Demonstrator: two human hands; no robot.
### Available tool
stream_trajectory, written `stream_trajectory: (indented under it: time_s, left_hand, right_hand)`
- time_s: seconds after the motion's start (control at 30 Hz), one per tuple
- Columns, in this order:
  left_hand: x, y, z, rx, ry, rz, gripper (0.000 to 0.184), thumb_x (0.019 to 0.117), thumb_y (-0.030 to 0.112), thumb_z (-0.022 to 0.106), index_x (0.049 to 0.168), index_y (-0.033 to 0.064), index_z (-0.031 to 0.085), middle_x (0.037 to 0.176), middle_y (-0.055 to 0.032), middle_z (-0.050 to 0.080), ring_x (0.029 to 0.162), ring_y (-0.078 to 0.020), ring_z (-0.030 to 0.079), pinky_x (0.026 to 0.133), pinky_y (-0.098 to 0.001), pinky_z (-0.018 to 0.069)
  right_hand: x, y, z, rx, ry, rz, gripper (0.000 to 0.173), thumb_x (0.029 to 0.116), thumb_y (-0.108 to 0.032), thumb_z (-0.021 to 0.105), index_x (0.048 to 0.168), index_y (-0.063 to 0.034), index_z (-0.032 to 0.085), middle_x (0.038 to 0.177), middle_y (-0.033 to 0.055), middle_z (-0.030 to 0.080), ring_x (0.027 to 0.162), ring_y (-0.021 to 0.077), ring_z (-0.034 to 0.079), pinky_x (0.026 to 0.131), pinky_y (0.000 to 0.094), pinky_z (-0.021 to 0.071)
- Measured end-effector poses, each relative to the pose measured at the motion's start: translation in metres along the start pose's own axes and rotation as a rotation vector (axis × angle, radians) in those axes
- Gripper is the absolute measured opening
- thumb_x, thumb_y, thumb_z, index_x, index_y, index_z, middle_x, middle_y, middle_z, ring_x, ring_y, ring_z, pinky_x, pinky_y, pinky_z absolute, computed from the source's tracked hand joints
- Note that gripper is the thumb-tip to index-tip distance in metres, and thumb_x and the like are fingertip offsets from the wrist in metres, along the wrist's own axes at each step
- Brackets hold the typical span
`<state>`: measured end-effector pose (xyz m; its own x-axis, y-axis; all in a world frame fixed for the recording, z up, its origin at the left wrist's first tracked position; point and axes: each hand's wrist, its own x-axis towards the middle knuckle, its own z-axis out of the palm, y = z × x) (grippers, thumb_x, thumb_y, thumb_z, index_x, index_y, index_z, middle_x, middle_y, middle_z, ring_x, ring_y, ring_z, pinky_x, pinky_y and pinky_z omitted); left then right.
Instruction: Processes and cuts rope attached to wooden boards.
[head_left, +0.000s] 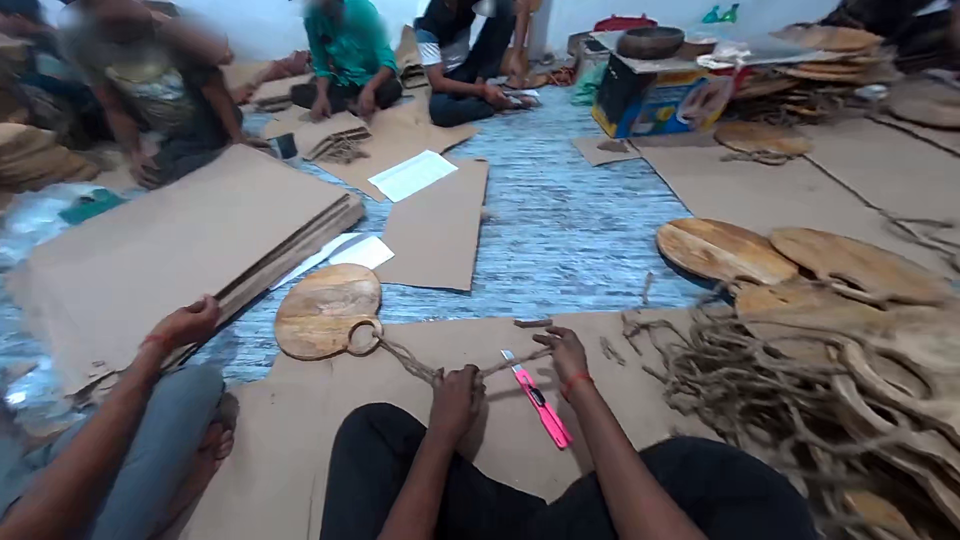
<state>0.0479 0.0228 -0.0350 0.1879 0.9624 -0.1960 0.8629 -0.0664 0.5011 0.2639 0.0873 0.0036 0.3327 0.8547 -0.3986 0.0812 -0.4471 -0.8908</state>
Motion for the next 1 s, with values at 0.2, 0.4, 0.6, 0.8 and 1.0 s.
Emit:
stream_trajectory:
  time_s: [0.2,0.4,0.6,0.8,1.0]
  left_hand:
    - [0.011,-0.014,-0.001,-0.262,-0.054,-0.216,0.041,0.1058,0.029,0.056,0.137,0.0027,0.057,0.115,-0.0208,0.069,0.105,-0.0345,0.068,0.097,-0.0524,0.0527]
    - [0.020,-0.024,0.002,-0.430,0.029,-0.315,0.043,0.1026,0.025,0.063,0.138,0.0016,0.059,0.124,-0.0210,0.065,0.108,-0.0329,0.067,0.098,-0.0499,0.0532]
    - [0.019,-0.026,0.000,-0.690,0.129,-0.310,0.030,0.1001,0.019,0.068,0.120,-0.0024,0.061,0.099,-0.0146,0.071,0.083,-0.0229,0.071,0.079,-0.0407,0.0592]
    - [0.018,-0.028,0.003,-0.735,0.204,-0.190,0.037,0.0895,0.015,0.078,0.118,-0.0038,0.065,0.107,-0.0168,0.070,0.092,-0.0234,0.068,0.086,-0.0411,0.0566]
    - [0.016,-0.027,0.006,-0.881,0.262,-0.096,0.032,0.0874,0.006,0.077,0.116,-0.0038,0.067,0.104,-0.0136,0.072,0.089,-0.0166,0.069,0.083,-0.0319,0.0583]
  right_hand:
    - [0.005,0.035,0.004,-0.304,0.008,0.062,0.057,0.1079,-0.031,0.054,0.156,-0.0076,0.034,0.114,0.0264,0.069,0.101,0.0422,0.069,0.090,0.0595,0.0534]
    - [-0.034,0.037,0.026,-0.857,-0.173,0.178,0.061,0.0956,-0.040,0.070,0.143,-0.0059,0.053,0.141,0.0216,0.057,0.129,0.0382,0.057,0.103,0.0560,0.0482]
    - [-0.037,0.048,0.045,-1.105,-0.285,0.080,0.059,0.0952,-0.017,0.066,0.149,-0.0040,0.046,0.146,0.0251,0.051,0.131,0.0427,0.054,0.101,0.0557,0.0507]
    - [-0.036,0.059,0.056,-0.514,-0.490,-0.001,0.042,0.1019,-0.029,0.058,0.134,-0.0021,0.058,0.118,0.0205,0.066,0.105,0.0329,0.066,0.095,0.0515,0.0520]
    - [-0.035,0.063,0.060,-0.324,-0.551,0.100,0.037,0.1087,-0.026,0.043,0.139,-0.0073,0.054,0.105,0.0142,0.064,0.077,0.0224,0.067,0.072,0.0410,0.0579]
